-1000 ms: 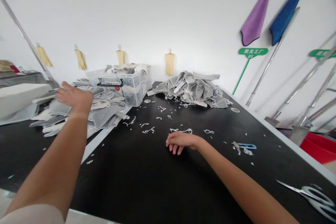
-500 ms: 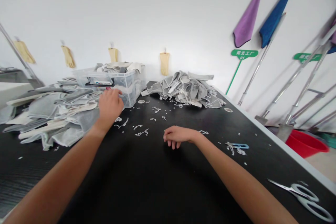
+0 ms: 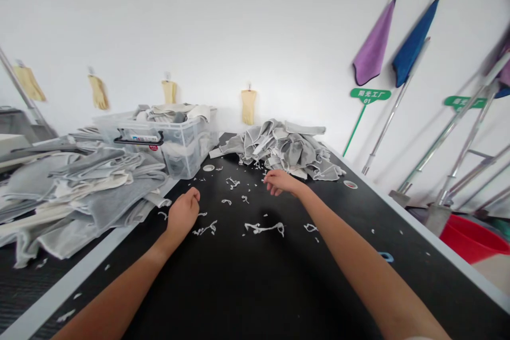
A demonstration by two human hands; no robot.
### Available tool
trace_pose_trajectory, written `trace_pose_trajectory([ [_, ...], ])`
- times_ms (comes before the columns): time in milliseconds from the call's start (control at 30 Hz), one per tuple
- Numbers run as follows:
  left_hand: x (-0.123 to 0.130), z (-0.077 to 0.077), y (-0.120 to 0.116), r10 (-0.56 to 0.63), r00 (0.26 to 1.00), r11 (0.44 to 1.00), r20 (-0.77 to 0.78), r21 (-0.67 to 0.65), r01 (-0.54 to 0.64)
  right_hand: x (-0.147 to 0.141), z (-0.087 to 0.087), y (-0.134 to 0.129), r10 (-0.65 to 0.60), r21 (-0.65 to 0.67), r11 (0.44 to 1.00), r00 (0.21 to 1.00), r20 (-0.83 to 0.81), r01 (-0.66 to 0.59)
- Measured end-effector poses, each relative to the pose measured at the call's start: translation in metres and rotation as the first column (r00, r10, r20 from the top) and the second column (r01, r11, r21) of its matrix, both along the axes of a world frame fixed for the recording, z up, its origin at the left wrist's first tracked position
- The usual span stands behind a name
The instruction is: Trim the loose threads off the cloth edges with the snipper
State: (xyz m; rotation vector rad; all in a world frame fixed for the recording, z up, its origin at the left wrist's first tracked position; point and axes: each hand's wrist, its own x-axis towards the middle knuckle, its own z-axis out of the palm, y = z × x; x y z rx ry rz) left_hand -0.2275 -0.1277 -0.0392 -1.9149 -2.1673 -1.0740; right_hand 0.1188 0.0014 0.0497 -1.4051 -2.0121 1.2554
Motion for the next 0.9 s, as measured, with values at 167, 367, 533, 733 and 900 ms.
trace_pose_trajectory([
  [167,0.004,0.002,0.001,0.018,0.999,1.0,0.045,-0.018,-0.017,-0.02,0.001,0.052,-0.109,0.003,0.994,0.99,-0.089,0.11],
  [367,0.004,0.0,0.007,-0.017,0.998,0.999,0.062,-0.025,0.019,-0.056,-0.005,0.111,-0.223,0.006,0.974,0.961,-0.161,0.227],
  [533,0.003,-0.004,0.013,-0.056,0.997,0.998,0.059,-0.025,0.058,-0.084,-0.009,0.144,-0.305,-0.016,0.95,0.919,-0.248,0.311],
  [733,0.003,-0.004,0.014,-0.062,0.995,0.996,0.083,-0.061,0.068,-0.106,-0.013,0.166,-0.385,-0.103,0.922,0.852,-0.356,0.374],
  [900,0.004,-0.002,0.015,-0.082,0.993,0.994,0.089,-0.07,0.089,-0.111,-0.018,0.175,-0.376,-0.167,0.926,0.816,-0.439,0.337],
])
